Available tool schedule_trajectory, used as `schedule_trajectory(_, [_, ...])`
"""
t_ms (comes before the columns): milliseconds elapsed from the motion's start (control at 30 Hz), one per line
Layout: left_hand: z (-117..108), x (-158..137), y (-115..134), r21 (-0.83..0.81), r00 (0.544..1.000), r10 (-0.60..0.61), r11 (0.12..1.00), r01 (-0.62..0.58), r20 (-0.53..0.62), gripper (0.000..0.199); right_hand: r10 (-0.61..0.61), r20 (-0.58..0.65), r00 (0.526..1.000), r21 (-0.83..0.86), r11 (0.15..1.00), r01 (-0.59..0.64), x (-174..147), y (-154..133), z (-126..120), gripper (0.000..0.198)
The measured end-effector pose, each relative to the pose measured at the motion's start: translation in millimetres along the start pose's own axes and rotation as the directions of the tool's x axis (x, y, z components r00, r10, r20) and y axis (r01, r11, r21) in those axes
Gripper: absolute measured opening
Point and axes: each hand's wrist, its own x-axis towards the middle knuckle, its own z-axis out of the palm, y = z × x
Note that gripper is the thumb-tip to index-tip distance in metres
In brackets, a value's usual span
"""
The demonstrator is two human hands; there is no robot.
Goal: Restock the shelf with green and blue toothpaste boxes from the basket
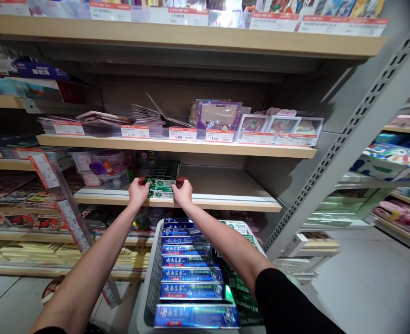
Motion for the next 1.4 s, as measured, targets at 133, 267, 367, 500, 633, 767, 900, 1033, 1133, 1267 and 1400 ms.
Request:
schedule_trajectory(133, [-0.3, 2.3, -1.3, 0.043, 1.000, 0.006, 0.999, -0.006, 0.006, 0.024, 0.001, 0.006, 1.000, -0.001, 1.000, -0.001, 0.1, -2.4, -0.4, 0.019])
schedule_trajectory(267, [-0.7, 3.5, -3.1, 0.009, 1.000, 0.016, 1.000, -0.016, 0.020, 0.027, 0.017, 0.003, 1.000, -0.001, 1.000, -0.017, -3.0, -8.3, -6.3, 0.025])
schedule_trajectory(367, [-3.8, 0.8, -2.6, -0.046, 1.000, 0.019, 0.999, -0.019, 0.002, 0.032, 0.033, 0.006, 0.999, 0.039, 0.999, -0.033, -6.7, -11.7, -19.1, 0.031])
schedule_trajectory(500, [-15.3, -12.4, 9.2, 0.063, 0.991, 0.115, 0.992, -0.110, -0.074, 0.030, -0.006, 0.010, 1.000, 0.181, 0.984, 0.004, -10.4, -14.8, -49.6, 0.031])
schedule_trajectory(633, [-23.6, -38.8, 35.7, 0.183, 0.950, 0.299, 0.943, -0.279, -0.093, 0.028, -0.054, -0.024, 0.998, 0.246, 0.967, 0.058, -13.7, -16.2, -89.1, 0.029])
schedule_trajectory(767, [-17.3, -77.4, 59.7, 0.112, 0.941, 0.338, 0.936, -0.334, -0.017, 0.027, -0.056, -0.052, 0.997, 0.268, 0.961, 0.068, -23.3, -10.5, -129.4, 0.030])
schedule_trajectory(900, [-3.4, -126.2, 61.9, -0.040, 0.949, 0.293, 0.956, -0.290, 0.119, 0.025, -0.061, -0.052, 0.997, 0.259, 0.963, 0.072, -43.1, 3.6, -169.6, 0.031])
schedule_trajectory(1033, [12.0, -175.2, 46.7, -0.145, 0.955, 0.167, 0.980, -0.135, 0.244, 0.025, -0.023, -0.066, 0.998, 0.270, 0.962, 0.040, -68.5, 23.1, -210.2, 0.033])
schedule_trajectory(1133, [24.1, -205.7, 38.4, -0.171, 0.939, 0.093, 0.985, -0.037, 0.332, 0.025, 0.030, -0.088, 0.996, 0.245, 0.970, -0.007, -90.4, 40.9, -239.9, 0.034])
schedule_trajectory(1267, [37.8, -234.2, 40.3, -0.158, 0.881, 0.086, 0.987, -0.013, 0.464, 0.019, 0.049, -0.067, 0.997, 0.068, 0.997, -0.044, -120.8, 66.3, -275.5, 0.033])
schedule_trajectory(1400, [48.9, -251.5, 42.0, -0.114, 0.805, 0.056, 0.993, 0.014, 0.590, 0.019, 0.074, -0.049, 0.996, -0.005, 0.997, -0.074, -144.2, 87.2, -299.0, 0.033])
